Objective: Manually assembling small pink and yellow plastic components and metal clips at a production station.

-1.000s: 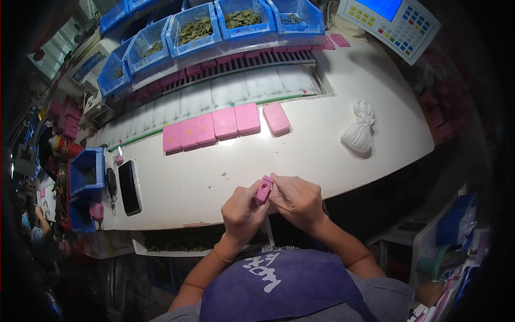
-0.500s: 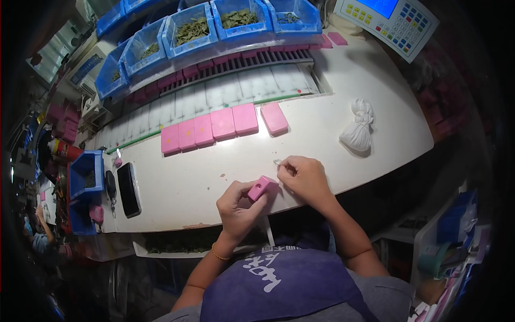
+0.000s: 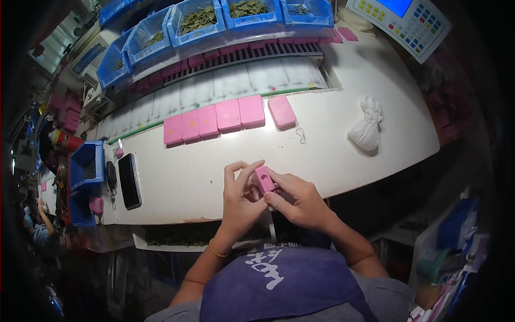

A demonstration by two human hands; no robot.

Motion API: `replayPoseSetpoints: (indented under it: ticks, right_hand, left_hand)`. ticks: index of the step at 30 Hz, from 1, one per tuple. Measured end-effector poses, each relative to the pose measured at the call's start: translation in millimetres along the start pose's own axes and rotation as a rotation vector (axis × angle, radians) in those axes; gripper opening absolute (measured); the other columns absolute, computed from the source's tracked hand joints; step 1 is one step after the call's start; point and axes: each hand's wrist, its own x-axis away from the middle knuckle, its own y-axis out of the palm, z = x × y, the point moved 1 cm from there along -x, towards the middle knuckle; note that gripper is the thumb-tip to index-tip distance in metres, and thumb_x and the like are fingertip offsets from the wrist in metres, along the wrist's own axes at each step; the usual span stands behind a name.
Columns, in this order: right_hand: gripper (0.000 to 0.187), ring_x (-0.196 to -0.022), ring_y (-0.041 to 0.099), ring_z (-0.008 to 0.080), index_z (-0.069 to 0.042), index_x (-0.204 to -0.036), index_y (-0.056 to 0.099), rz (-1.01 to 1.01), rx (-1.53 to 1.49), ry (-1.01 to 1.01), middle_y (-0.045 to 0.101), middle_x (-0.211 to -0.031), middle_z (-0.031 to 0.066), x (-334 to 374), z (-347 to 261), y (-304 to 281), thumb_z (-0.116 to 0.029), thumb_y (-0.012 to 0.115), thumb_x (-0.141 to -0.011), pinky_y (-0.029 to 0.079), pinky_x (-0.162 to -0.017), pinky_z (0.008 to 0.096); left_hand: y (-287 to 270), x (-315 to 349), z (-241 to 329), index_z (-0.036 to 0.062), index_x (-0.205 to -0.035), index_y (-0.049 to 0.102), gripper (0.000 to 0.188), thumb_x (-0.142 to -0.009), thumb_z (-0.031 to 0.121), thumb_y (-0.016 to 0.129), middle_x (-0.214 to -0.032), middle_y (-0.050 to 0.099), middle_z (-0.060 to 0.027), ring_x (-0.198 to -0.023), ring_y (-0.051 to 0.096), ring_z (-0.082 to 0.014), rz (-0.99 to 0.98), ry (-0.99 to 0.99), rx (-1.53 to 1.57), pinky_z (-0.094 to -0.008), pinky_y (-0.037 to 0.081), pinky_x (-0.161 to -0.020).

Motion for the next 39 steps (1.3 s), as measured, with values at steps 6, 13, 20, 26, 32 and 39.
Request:
replayPoseSetpoints:
  ticks: [6,13,20,26,32,39]
  right_hand:
    - [0.052,-0.09,0.063,0.0231,-0.002,-0.138,0.053,0.019,-0.201,0.092,0.066,-0.107,0.0135,-2.9,-0.2,-4.7,-0.016,0.069,-0.091,0.052,-0.08,0.0338]
    - [0.032,-0.083,0.061,0.0183,-0.001,-0.116,0.064,-0.055,-0.016,-0.095,0.061,-0.101,0.0098,-11.9,4.7,-12.6,-0.014,0.072,-0.088,0.052,-0.072,0.03]
    - [0.04,-0.071,0.057,0.0152,0.0,-0.116,0.064,0.025,0.114,-0.054,0.058,-0.092,0.0089,-3.4,-12.1,11.8,-0.015,0.079,-0.082,0.05,-0.062,0.0279]
    - [0.048,-0.078,0.056,0.0136,0.0,-0.134,0.057,-0.026,-0.021,0.003,0.056,-0.093,0.0087,3.4,-2.6,12.1,-0.018,0.071,-0.091,0.047,-0.067,0.0254]
    - [0.045,-0.081,0.061,0.0219,0.001,-0.131,0.058,-0.019,-0.129,0.03,0.06,-0.098,0.0139,3.2,-6.6,8.8,-0.024,0.064,-0.095,0.049,-0.074,0.0328]
    - [0.051,-0.085,0.062,0.0215,0.004,-0.136,0.052,-0.341,0.003,0.3,0.066,-0.092,0.0151,-28.2,-18.1,-1.4,-0.033,0.052,-0.101,0.05,-0.078,0.0326]
  left_hand:
    - [-7.4,-1.6,-1.6,0.0043,-0.135,0.055,0.064,-0.074,-0.003,0.072,-0.104,0.059,-0.0075,-0.075,0.059,-0.0114,-0.127,-0.064,-0.01,-0.0251,0.051,-0.065]
    - [-34.4,-7.4,-4.6,0.0018,-0.129,0.062,0.053,-0.078,0.006,0.073,-0.118,0.066,-0.014,-0.092,0.058,-0.0212,-0.306,0.056,-0.107,-0.0336,0.049,-0.082]
    - [-9.3,23.1,-7.9,0.0016,-0.136,0.052,0.07,-0.07,0.003,0.076,-0.101,0.066,-0.0193,-0.083,0.063,-0.0328,-0.104,0.008,-0.117,-0.0392,0.052,-0.074]
    - [-6.5,23.4,-9.8,-0.0016,-0.123,0.056,0.058,-0.071,0.009,0.079,-0.09,0.061,-0.0181,-0.079,0.062,-0.0344,-0.092,0.094,-0.195,-0.0414,0.051,-0.07]
    - [-10.4,22.8,-7.8,-0.0007,-0.123,0.056,0.058,-0.071,0.011,0.08,-0.089,0.06,-0.0173,-0.079,0.06,-0.0332,-0.144,0.107,-0.197,-0.041,0.05,-0.071]
    - [-16.5,19.1,-1.1,0.0012,-0.124,0.056,0.056,-0.073,0.009,0.078,-0.092,0.059,-0.0174,-0.081,0.06,-0.0332,-0.203,0.139,-0.189,-0.0408,0.05,-0.073]
